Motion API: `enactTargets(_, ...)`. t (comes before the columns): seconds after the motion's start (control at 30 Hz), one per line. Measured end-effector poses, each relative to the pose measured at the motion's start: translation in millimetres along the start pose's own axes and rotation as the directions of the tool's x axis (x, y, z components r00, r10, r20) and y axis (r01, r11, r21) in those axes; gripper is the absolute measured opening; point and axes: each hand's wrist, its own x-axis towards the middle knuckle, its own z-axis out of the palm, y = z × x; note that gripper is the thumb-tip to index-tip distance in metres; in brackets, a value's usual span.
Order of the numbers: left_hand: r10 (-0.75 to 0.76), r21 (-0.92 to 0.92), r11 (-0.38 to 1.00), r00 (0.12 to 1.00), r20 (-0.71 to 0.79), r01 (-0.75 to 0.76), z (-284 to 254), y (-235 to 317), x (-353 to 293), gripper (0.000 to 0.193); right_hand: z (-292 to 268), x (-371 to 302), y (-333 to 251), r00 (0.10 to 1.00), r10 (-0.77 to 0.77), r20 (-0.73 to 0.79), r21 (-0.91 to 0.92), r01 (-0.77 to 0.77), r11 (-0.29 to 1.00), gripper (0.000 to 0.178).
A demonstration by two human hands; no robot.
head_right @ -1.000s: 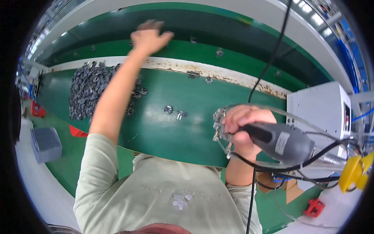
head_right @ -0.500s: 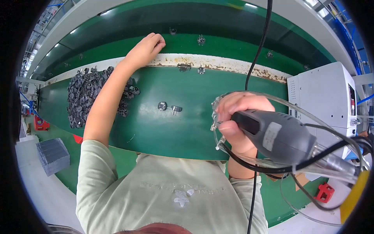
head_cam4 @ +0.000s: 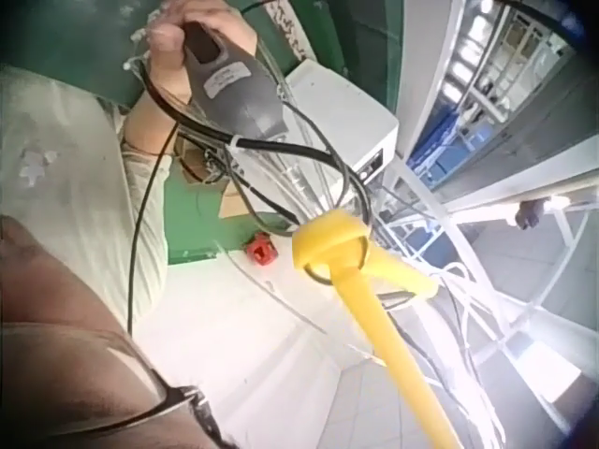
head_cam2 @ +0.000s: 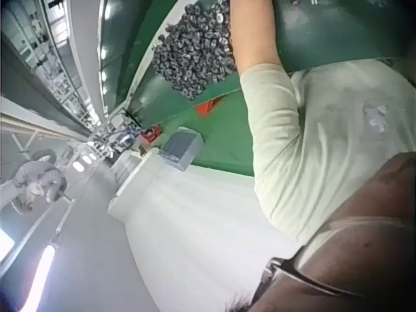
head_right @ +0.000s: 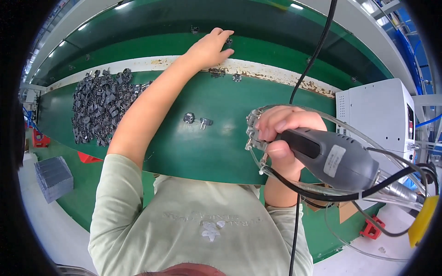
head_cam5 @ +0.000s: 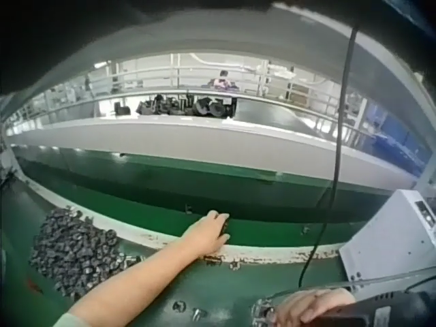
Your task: The person fastens small metal components and screws together to assemble units on a production line, using a pneumatic screwdriver.
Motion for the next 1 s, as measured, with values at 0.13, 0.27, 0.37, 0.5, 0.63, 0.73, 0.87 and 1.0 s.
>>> enactTargets(0.13,0.065,0.04,0.997,0.997,0.048,-0.067,-6.8,-5.0,-1.1,0.032,-5.8,2.9,-2.1,1.0,0.015,-0.021,0.075,-0.013,0.997,0.041)
enactTargets(0.27,0.282,-0.287,0.929,0.948,0.145,-0.233,-55.8,69.5,-75.5,0.033,-12.9,6.9,-14.7,0.996,0.001,0.088,0.003,-0.001,1.0,0.035)
enactTargets(0.37,0.287,-0.226,0.947,0.918,0.275,-0.228,-55.5,91.9,-124.5,0.041,-14.7,11.0,-12.4,0.986,0.038,0.164,0.034,-0.044,0.998,0.031)
enactTargets(0.5,0.266,-0.204,0.953,0.94,0.212,-0.223,-43.7,85.4,-143.5,0.041,-4.8,8.1,-4.1,0.981,0.09,0.173,0.017,-0.094,0.995,0.025)
enactTargets(0.63,0.287,-0.175,0.95,0.944,0.165,-0.258,-41.2,74.9,-145.0,0.032,-0.2,5.5,-0.4,0.978,0.103,0.181,0.02,-0.109,0.994,0.022)
enactTargets(0.73,0.295,-0.185,0.946,0.945,0.142,-0.268,-36.2,72.3,-146.5,0.025,2.5,2.8,1.8,0.978,0.111,0.175,0.014,-0.115,0.993,0.021)
enactTargets(0.87,0.297,-0.183,0.945,0.945,0.134,-0.271,-36.4,73.4,-147.1,0.022,3.5,3.5,6.3,0.973,0.12,0.198,0.013,-0.125,0.992,0.022)
enactTargets(1.0,0.302,-0.182,0.943,0.945,0.123,-0.278,-35.6,71.7,-147.5,0.023,3.9,4.0,6.6,0.971,0.111,0.212,0.001,-0.113,0.994,0.022)
